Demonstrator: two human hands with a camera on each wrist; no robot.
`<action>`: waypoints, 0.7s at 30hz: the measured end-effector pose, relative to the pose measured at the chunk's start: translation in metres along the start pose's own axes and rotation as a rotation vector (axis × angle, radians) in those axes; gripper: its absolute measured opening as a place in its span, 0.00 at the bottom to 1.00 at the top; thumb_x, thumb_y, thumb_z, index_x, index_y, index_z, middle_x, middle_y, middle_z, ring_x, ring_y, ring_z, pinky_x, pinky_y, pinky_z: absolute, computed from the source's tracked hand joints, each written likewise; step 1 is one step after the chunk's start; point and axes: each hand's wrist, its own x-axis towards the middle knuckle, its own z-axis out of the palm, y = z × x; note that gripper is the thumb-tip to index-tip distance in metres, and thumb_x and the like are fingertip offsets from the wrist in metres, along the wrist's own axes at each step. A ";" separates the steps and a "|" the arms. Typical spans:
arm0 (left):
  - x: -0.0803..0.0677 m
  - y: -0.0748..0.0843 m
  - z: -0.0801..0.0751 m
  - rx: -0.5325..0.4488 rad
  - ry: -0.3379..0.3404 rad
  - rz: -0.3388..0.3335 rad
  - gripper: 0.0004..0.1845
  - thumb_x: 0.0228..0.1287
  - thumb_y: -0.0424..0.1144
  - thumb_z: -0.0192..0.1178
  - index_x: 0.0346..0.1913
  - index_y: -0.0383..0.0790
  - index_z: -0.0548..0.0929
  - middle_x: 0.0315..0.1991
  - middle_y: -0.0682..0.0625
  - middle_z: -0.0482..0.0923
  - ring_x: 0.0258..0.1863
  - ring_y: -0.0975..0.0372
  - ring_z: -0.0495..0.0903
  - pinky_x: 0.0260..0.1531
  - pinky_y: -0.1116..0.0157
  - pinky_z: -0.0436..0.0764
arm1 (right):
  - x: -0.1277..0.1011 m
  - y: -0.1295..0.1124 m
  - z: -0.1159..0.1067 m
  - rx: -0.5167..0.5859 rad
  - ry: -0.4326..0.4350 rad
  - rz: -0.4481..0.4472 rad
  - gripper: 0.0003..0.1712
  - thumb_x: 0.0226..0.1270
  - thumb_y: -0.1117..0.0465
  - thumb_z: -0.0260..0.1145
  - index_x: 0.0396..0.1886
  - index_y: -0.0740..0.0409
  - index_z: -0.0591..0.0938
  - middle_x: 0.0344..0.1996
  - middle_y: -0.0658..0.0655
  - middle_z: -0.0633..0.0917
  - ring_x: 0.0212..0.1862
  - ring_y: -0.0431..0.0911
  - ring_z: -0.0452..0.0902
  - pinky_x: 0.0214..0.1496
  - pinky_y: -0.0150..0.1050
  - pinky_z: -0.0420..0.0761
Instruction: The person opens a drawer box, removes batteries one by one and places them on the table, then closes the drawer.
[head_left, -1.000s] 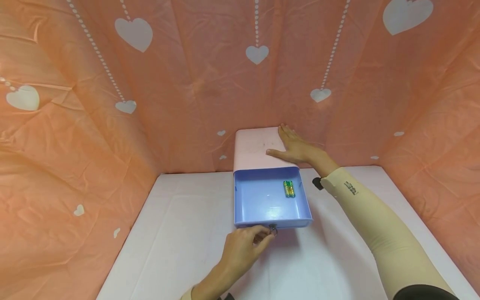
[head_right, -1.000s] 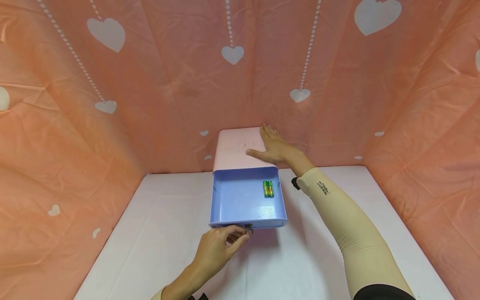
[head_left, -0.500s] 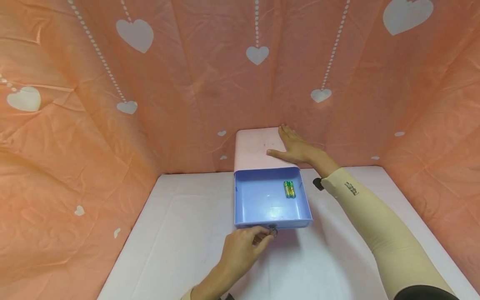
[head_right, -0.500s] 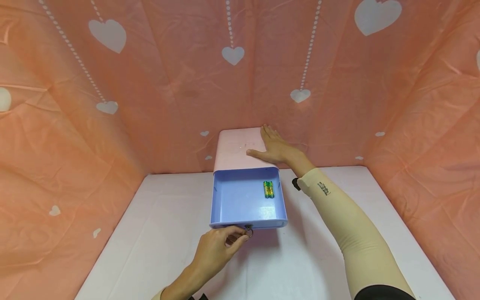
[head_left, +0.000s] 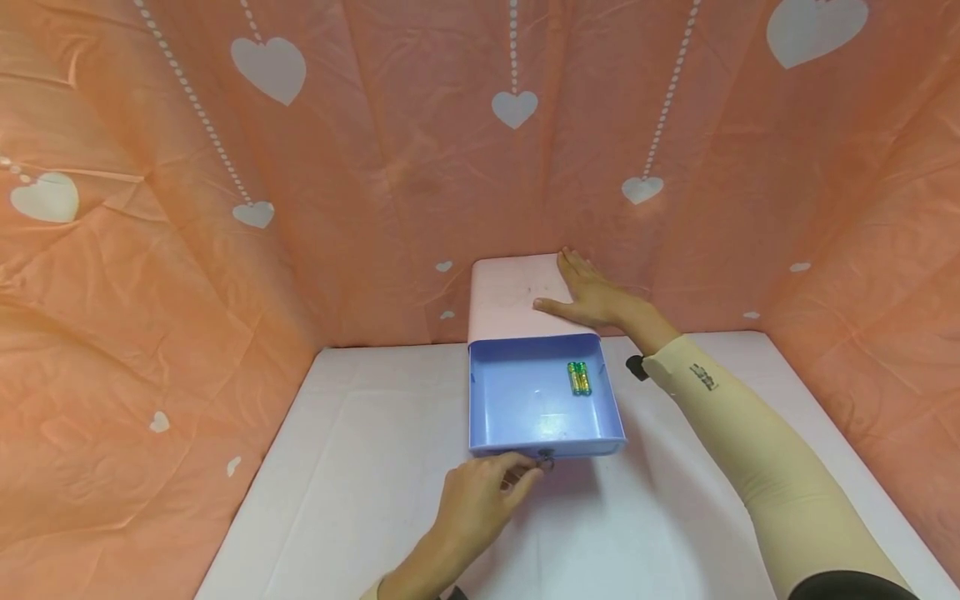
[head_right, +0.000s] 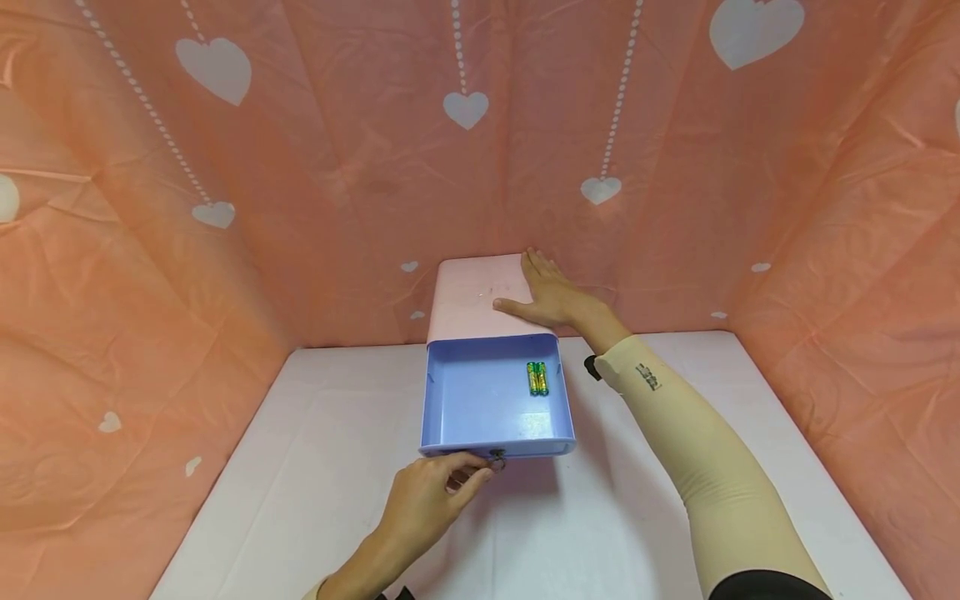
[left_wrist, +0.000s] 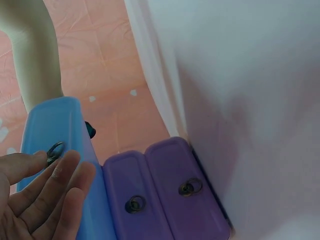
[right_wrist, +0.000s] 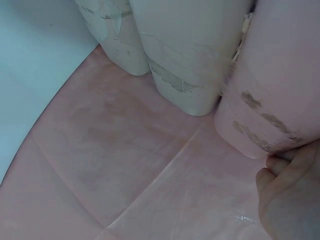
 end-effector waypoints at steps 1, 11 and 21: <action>0.000 0.000 -0.001 0.006 0.000 -0.003 0.06 0.73 0.48 0.71 0.41 0.51 0.93 0.33 0.63 0.91 0.30 0.74 0.84 0.30 0.73 0.81 | 0.000 0.000 0.000 -0.002 0.000 0.003 0.69 0.73 0.20 0.52 0.87 0.64 0.34 0.87 0.63 0.30 0.87 0.59 0.23 0.87 0.62 0.33; -0.003 0.012 -0.026 -0.080 -0.053 -0.007 0.04 0.74 0.46 0.70 0.42 0.54 0.92 0.35 0.64 0.90 0.31 0.75 0.84 0.33 0.73 0.82 | -0.001 -0.003 0.000 0.003 -0.001 0.021 0.69 0.72 0.21 0.53 0.87 0.62 0.34 0.87 0.61 0.30 0.87 0.60 0.23 0.86 0.64 0.34; 0.012 0.028 -0.054 -0.122 0.028 0.066 0.04 0.73 0.44 0.72 0.40 0.50 0.92 0.32 0.62 0.90 0.29 0.76 0.82 0.32 0.74 0.84 | -0.001 -0.002 -0.001 0.008 0.000 0.011 0.69 0.73 0.22 0.54 0.87 0.64 0.34 0.87 0.62 0.30 0.87 0.60 0.23 0.87 0.62 0.33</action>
